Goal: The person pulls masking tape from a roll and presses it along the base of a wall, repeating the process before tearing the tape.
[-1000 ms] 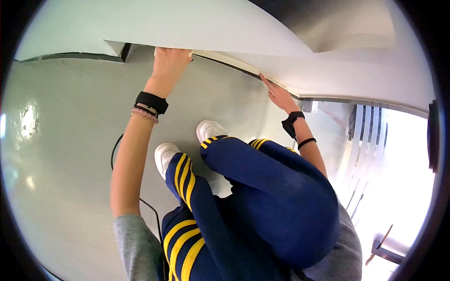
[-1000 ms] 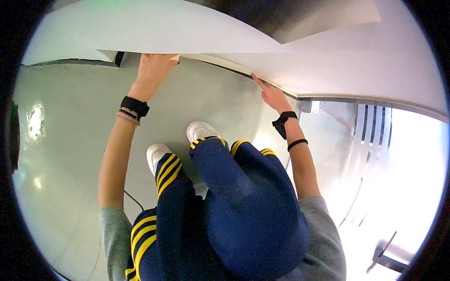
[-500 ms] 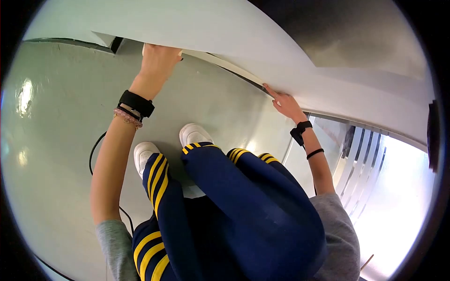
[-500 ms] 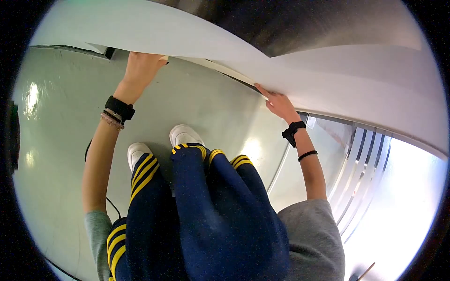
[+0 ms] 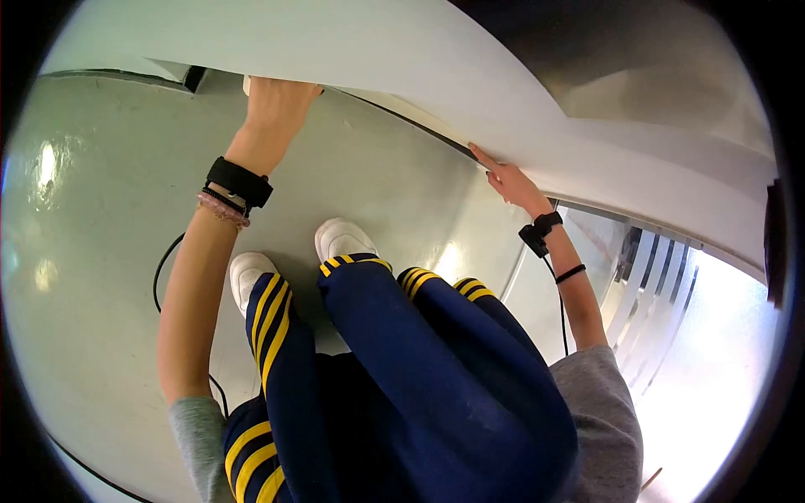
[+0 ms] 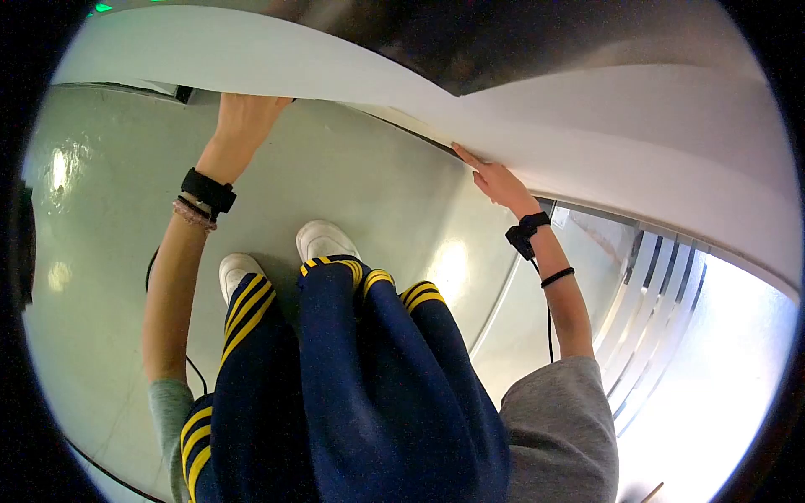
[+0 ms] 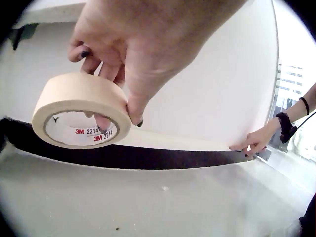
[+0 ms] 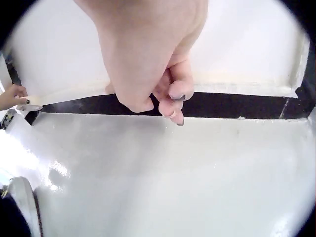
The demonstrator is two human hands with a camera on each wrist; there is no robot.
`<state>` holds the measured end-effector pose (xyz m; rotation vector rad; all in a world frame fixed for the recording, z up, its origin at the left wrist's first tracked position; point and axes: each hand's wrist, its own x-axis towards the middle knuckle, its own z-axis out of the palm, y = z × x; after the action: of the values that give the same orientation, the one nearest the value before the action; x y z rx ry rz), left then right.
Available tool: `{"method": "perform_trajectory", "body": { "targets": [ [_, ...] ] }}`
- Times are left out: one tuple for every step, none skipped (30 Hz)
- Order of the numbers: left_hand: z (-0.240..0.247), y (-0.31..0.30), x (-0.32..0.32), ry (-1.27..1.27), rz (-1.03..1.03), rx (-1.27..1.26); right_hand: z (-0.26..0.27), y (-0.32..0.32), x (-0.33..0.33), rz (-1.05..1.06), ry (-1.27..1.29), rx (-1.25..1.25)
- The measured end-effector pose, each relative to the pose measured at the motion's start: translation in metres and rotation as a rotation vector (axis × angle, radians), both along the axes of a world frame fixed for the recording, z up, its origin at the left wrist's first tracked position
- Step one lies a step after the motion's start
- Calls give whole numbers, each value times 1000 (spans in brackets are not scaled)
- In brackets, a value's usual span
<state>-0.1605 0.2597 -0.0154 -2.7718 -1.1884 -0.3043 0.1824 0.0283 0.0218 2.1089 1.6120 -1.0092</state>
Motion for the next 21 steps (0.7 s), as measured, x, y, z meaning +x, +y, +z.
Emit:
{"method": "perform_trajectory", "body": {
  "targets": [
    [-1,-1,-1,11,7,32,-2,-2,0,-2,-2,-1],
    [-2,-1,-1,21,17,65,-5,-3,1,1,-7,-4],
    [-2,0,-1,19,20,66,-10,-3,3,7,-15,-3],
    [-1,1,-1,-27,-1,4,-22,-6,8,11,-17,-2],
    [-1,2,-1,-73,-20,-58,-38,-10,14,212,-122,168],
    [-2,1,0,-74,-13,-58,-42,-8,12,415,-224,340],
    [-3,-1,1,-19,8,-6,-43,-7,11,421,-223,339],
    [-5,-2,-1,35,27,44,-45,-7,6,386,-234,295],
    [-3,-3,-1,37,32,43,-43,-5,2,350,-241,252],
    [-1,-2,-2,22,27,9,-40,-2,0,355,-237,252],
    [1,-3,-2,7,22,-26,-37,0,-2,379,-178,328],
    [3,-4,-2,8,22,-28,-31,2,-5,401,-119,404],
    [6,-6,-1,43,45,-22,-28,6,-8,399,-118,401],
    [7,-7,1,76,66,-14,-27,13,-12,366,-101,348],
    [5,-6,1,73,64,-14,-27,19,-18,334,-87,296],
    [2,-4,0,67,44,-14,-31,25,-24,332,-88,295],
    [-1,-2,0,61,24,-13,-35,30,-31,351,-118,346],
    [0,-2,0,61,22,-14,-39,35,-37,370,-146,395],
    [1,-2,0,83,21,-22,-40,41,-44,369,-144,393],
    [1,-2,-1,103,20,-29,-39,49,-50,345,-133,371],
    [1,-2,-1,105,20,-31,-39,56,-58,321,-121,348]
  ]
}}
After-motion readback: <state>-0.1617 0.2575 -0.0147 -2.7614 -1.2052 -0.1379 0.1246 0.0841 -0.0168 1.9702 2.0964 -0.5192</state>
